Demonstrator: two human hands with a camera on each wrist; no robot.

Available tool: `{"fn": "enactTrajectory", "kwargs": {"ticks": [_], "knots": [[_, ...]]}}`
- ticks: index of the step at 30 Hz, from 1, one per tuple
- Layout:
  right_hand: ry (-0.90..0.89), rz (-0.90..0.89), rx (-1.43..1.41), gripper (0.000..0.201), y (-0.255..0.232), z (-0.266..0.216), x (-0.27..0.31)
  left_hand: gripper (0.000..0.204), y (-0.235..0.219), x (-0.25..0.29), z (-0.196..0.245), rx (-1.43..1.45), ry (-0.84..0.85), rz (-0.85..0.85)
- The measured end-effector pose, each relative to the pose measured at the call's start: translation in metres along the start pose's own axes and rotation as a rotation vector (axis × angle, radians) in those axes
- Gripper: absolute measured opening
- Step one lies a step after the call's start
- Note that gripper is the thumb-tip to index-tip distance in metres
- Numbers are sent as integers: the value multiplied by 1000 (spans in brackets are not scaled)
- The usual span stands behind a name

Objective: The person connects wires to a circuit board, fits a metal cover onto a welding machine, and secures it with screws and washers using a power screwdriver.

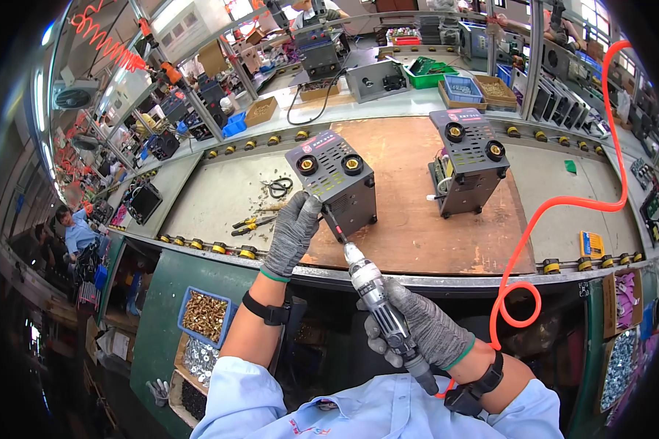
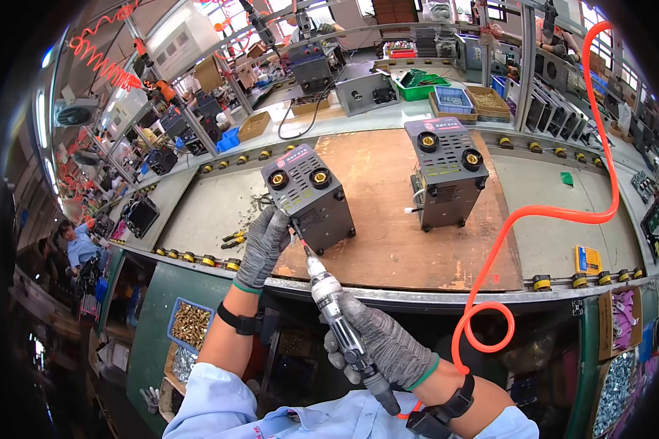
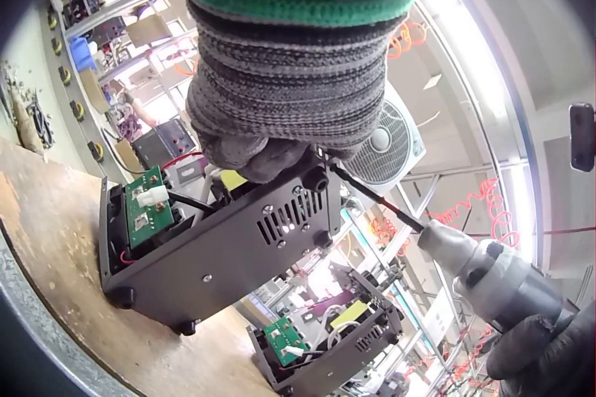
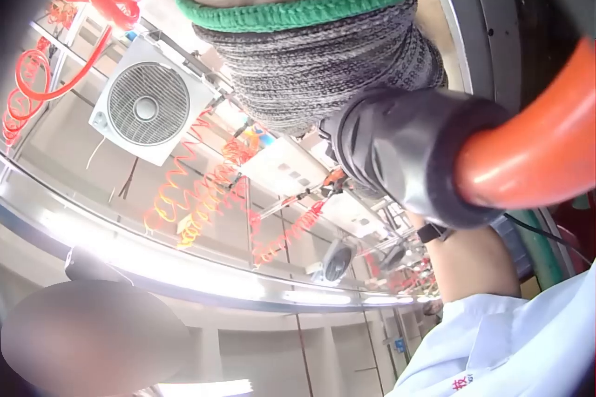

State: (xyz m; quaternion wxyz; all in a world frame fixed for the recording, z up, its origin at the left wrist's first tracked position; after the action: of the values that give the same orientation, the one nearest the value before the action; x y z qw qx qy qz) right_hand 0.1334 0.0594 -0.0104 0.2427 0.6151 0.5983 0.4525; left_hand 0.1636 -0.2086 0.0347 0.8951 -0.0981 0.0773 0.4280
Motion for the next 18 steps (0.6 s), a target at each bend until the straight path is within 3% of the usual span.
{"fn": "enactTrajectory", "kwargs": {"ticks": [6,8,11,12,14,15,16,18], "knots": [[16,-5,-60,74,1,5,-2,37,-4,4,-9,-71,21,6],[7,-7,-39,75,1,4,-1,33,-4,8,0,-134,167,57],[-8,-26,-19,76,2,2,-1,30,-5,45,23,-296,194,223],[-16,-40,-19,77,3,1,0,30,-7,54,13,-297,195,224],[-12,-27,7,77,1,-2,1,36,-17,66,-74,131,-338,165],[-3,-13,31,76,-1,-1,2,29,-19,74,-115,537,-635,-77],[11,-14,29,76,0,1,4,29,-23,66,-137,540,-642,-64],[-16,53,153,76,-3,-2,9,25,-44,65,-170,986,-831,495]]}}
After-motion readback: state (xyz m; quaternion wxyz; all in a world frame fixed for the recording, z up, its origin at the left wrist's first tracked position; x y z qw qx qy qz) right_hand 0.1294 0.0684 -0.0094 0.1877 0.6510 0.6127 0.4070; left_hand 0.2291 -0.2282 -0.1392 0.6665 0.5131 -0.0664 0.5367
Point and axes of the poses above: each hand's wrist, its own x-axis away from the middle knuckle, its own y-axis out of the palm, z = x × y, the point moved 8 cm from there along -x, towards the middle knuckle, and after that the axes turned 3 degrees about z, right-handed, at the moved point
